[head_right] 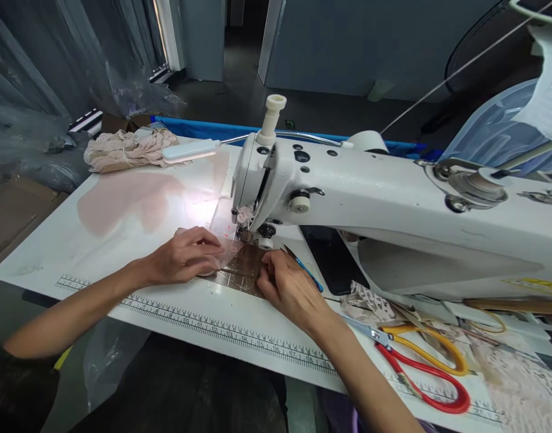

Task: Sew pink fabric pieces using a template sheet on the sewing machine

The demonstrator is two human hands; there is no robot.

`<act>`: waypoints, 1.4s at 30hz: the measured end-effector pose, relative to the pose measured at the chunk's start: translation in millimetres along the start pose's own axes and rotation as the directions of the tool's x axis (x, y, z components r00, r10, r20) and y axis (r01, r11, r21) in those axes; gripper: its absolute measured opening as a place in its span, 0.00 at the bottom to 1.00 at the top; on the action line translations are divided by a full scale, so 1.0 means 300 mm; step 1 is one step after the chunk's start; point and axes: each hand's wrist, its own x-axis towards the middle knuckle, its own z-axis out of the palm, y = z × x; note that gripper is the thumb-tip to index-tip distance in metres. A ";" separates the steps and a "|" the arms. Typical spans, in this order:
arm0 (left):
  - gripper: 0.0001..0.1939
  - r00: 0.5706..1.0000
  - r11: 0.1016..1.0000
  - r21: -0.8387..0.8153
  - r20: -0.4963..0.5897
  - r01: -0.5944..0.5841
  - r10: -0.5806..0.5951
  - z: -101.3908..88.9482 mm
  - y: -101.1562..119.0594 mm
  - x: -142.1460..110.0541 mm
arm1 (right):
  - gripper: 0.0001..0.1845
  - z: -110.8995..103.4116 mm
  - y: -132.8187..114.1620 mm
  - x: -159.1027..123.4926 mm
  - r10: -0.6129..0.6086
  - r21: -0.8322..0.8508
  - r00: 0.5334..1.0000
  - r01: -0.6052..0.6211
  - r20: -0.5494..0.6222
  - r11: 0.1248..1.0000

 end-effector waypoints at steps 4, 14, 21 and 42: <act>0.16 0.977 0.989 0.104 0.176 0.103 -0.120 -0.023 0.070 -0.031 | 0.21 -0.006 -0.013 -0.003 0.002 -0.001 0.996 -0.002 0.092 1.000; 0.02 0.897 0.907 0.130 0.144 0.402 -0.418 -0.019 0.030 -0.057 | 0.10 -0.040 -0.192 0.044 -0.194 0.566 0.956 0.037 0.219 0.823; 0.06 0.951 0.930 0.249 0.081 0.271 -0.299 -0.054 0.056 -0.092 | 0.14 0.057 -0.201 0.120 -0.125 0.638 0.984 0.014 0.129 0.770; 0.18 0.975 0.997 0.006 0.211 0.073 -0.073 -0.063 0.130 0.023 | 0.24 0.098 -0.127 0.078 0.465 0.852 0.883 -0.291 0.064 0.435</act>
